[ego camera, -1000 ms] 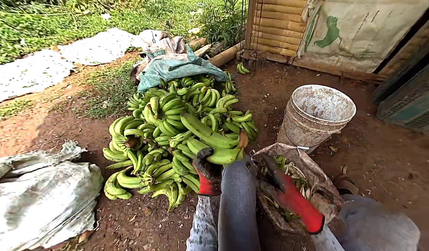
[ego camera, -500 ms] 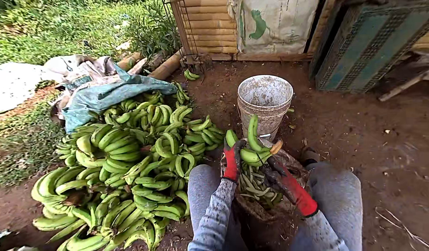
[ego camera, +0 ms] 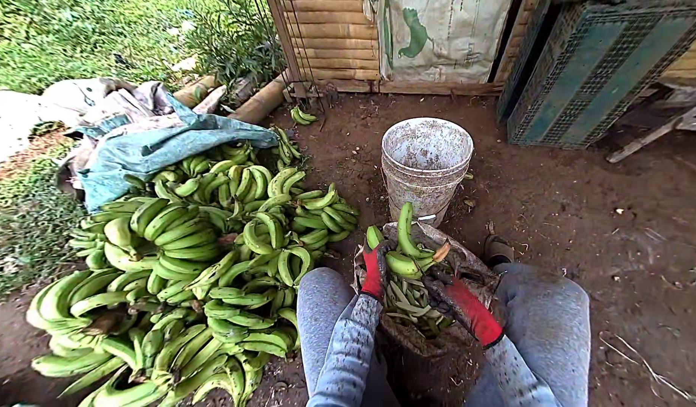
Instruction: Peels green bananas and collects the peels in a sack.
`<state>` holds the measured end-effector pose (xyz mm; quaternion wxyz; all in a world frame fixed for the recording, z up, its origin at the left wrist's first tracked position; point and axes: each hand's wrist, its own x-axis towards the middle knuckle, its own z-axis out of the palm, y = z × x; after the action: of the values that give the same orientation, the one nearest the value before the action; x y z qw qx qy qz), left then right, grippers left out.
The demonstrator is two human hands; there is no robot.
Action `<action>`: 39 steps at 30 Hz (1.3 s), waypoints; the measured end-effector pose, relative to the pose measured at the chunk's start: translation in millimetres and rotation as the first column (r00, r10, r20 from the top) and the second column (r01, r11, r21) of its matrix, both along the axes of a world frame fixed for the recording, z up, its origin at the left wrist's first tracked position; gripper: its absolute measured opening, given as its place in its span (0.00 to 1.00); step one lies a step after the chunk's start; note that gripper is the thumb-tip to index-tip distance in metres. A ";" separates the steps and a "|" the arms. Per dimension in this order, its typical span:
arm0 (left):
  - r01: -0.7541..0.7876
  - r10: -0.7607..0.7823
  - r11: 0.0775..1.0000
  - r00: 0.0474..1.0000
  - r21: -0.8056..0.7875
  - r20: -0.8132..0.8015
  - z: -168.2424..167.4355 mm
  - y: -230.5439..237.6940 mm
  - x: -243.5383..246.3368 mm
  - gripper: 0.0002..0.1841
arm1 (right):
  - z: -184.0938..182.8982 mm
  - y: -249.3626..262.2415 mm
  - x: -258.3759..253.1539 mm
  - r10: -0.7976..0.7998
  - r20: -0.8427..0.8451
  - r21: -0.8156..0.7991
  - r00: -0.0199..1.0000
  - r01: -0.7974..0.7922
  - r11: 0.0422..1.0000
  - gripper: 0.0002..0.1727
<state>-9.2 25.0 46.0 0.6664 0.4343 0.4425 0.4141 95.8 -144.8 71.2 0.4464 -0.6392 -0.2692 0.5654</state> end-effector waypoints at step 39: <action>0.584 -0.380 0.780 0.155 -0.226 -0.912 -27.3 6.9 -11.9 0.42 | -55.9 10.5 -40.0 0.737 0.321 -0.556 0.594 -0.512 0.655 0.31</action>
<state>-21.1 31.8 18.7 0.3455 0.7635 0.5352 -0.1064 55.9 -134.3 15.3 -0.0216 -0.7044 -0.4671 0.5341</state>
